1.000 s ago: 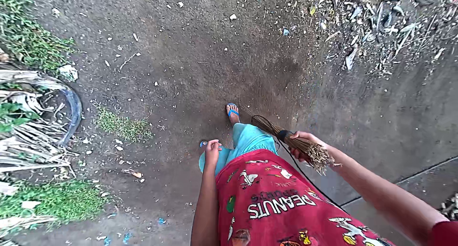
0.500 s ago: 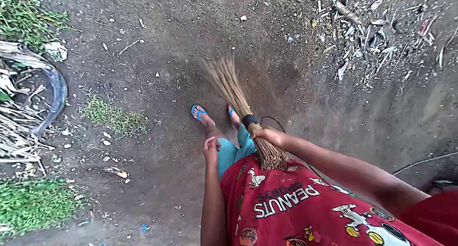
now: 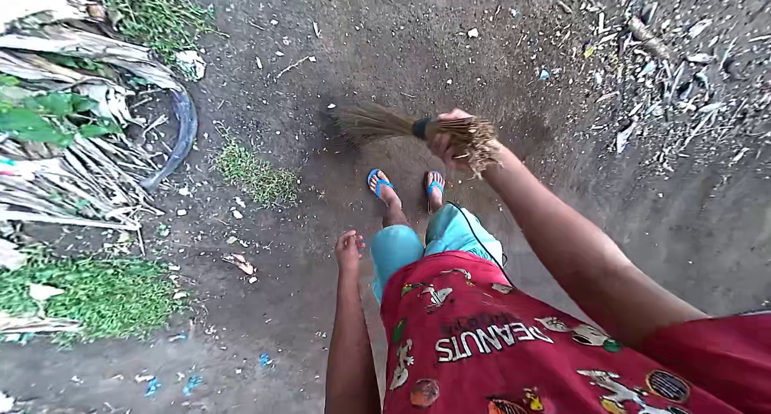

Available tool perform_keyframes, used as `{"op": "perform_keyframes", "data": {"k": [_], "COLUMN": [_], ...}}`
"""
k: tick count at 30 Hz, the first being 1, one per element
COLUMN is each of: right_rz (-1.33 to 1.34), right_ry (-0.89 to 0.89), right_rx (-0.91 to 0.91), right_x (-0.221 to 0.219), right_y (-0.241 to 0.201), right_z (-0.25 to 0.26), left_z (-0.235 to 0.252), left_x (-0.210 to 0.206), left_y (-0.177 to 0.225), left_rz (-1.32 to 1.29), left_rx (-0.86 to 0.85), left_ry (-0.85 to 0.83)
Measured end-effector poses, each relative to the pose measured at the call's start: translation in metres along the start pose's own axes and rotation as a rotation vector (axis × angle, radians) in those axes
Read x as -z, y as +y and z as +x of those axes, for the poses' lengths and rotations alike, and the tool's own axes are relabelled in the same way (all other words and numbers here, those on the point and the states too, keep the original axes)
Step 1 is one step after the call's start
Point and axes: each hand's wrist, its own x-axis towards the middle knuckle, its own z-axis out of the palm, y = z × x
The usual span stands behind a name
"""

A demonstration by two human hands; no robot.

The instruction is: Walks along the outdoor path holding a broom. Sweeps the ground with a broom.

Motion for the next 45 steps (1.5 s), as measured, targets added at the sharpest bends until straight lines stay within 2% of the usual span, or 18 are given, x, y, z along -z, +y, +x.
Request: {"op": "perform_keyframes", "data": {"k": [2, 4, 7, 9, 11, 15, 18, 20, 22, 23, 26, 28, 31, 34, 37, 40, 43, 45], "right_rz": [-0.015, -0.096, -0.532, -0.701, -0.635, -0.173, 0.094, 0.257, 0.184, 0.049, -0.392, -0.681, -0.851, -0.495, -0.13, -0.003, 0.024, 0.06], "right_ry": [0.1, 0.263, 0.612, 0.698, 0.589, 0.214, -0.129, -0.138, 0.0, 0.112, 0.509, 0.706, 0.775, 0.624, 0.21, -0.178, -0.264, -0.26], "right_rx": [0.016, -0.004, -0.063, -0.118, -0.166, -0.315, -0.321, -0.208, -0.075, -0.027, -0.03, -0.096, -0.228, -0.144, -0.1, -0.112, -0.154, -0.208], "right_x": [0.018, 0.002, -0.056, -0.078, -0.098, -0.119, -0.092, -0.06, -0.023, -0.012, -0.036, -0.064, -0.069, -0.09, -0.097, -0.073, -0.065, -0.065], "right_y": [-0.039, -0.046, 0.009, 0.067, 0.097, 0.116, 0.097, 0.067, 0.029, 0.01, -0.009, 0.021, 0.076, 0.068, 0.054, 0.061, 0.075, 0.066], "right_z": [-0.019, -0.039, -0.046, -0.037, -0.025, 0.002, 0.026, 0.025, 0.017, 0.008, -0.029, -0.042, -0.031, -0.026, -0.021, -0.005, 0.009, 0.008], "left_z": [0.003, 0.006, 0.006, 0.003, -0.001, -0.011, -0.005, -0.001, 0.002, 0.004, 0.008, 0.007, -0.001, 0.004, 0.016, 0.029, 0.028, 0.026], "left_x": [0.017, 0.03, 0.035, 0.029, 0.022, 0.016, 0.019, 0.022, 0.024, 0.026, 0.029, 0.021, 0.008, -0.002, -0.008, -0.011, -0.016, -0.026], "left_y": [-0.007, -0.015, -0.025, -0.028, -0.026, -0.023, -0.016, -0.009, -0.004, -0.004, -0.007, -0.014, -0.016, -0.007, 0.013, 0.05, 0.095, 0.124], "left_rz": [-0.017, -0.004, -0.025, -0.04, -0.041, 0.091, 0.103, 0.012, -0.026, -0.029, -0.045, -0.052, 0.118, 0.309, 0.262, 0.23, 0.24, 0.254], "left_rx": [0.056, 0.104, 0.143, 0.158, 0.112, -0.102, -0.147, -0.067, 0.025, 0.052, 0.054, 0.042, 0.085, 0.096, 0.069, -0.025, -0.07, -0.065], "left_ry": [0.028, 0.041, 0.04, 0.035, 0.009, -0.076, -0.09, -0.058, -0.047, -0.044, -0.001, 0.001, -0.121, -0.218, -0.203, -0.188, -0.122, -0.082]}}
